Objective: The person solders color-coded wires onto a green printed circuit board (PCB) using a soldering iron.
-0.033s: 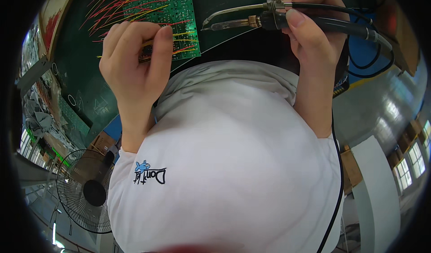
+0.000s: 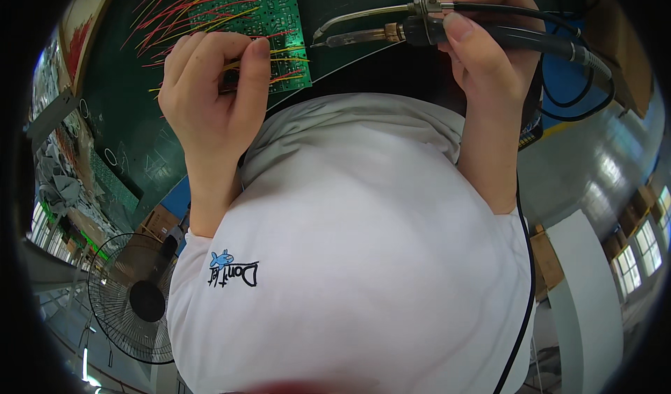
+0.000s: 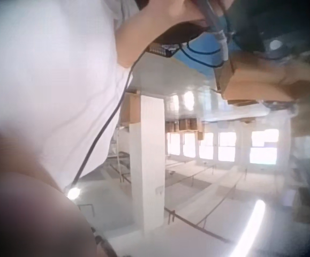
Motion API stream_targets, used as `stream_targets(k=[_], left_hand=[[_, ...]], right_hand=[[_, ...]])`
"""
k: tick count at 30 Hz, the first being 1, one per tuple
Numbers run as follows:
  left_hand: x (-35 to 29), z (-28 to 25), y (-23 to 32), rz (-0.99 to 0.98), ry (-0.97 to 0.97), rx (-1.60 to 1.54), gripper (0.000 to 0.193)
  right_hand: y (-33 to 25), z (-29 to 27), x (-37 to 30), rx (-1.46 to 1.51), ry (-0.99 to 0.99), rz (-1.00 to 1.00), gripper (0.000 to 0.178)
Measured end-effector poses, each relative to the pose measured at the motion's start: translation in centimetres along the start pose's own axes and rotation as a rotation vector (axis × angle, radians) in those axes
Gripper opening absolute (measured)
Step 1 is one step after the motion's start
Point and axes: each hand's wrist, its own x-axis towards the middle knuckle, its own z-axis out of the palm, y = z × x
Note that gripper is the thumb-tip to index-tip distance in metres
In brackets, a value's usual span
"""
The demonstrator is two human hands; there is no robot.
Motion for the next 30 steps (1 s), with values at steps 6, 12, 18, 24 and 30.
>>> stream_targets(k=[6, 12, 18, 24, 30], left_hand=[[-0.6, 0.6, -0.3, -0.056, 0.101, -0.045, 0.014], [-0.5, 0.4, 0.1, -0.087, 0.077, -0.025, 0.013], [-0.6, 0.4, 0.2, -0.168, 0.095, -0.071, 0.014], [-0.2, 0.5, -0.2, -0.078, 0.067, -0.065, 0.014], [-0.5, 0.5, -0.5, -0.062, 0.084, -0.057, 0.014]], right_hand=[[0.2, 0.3, 0.4, -0.099, 0.042, -0.033, 0.016], [0.9, 0.4, 0.8, -0.045, 0.035, -0.005, 0.016], [1.0, 0.3, 0.9, -0.063, 0.012, -0.018, 0.016], [1.0, 0.4, 1.0, -0.07, -0.025, -0.07, 0.015], [1.2, 0.7, 0.7, -0.091, 0.001, -0.043, 0.017]])
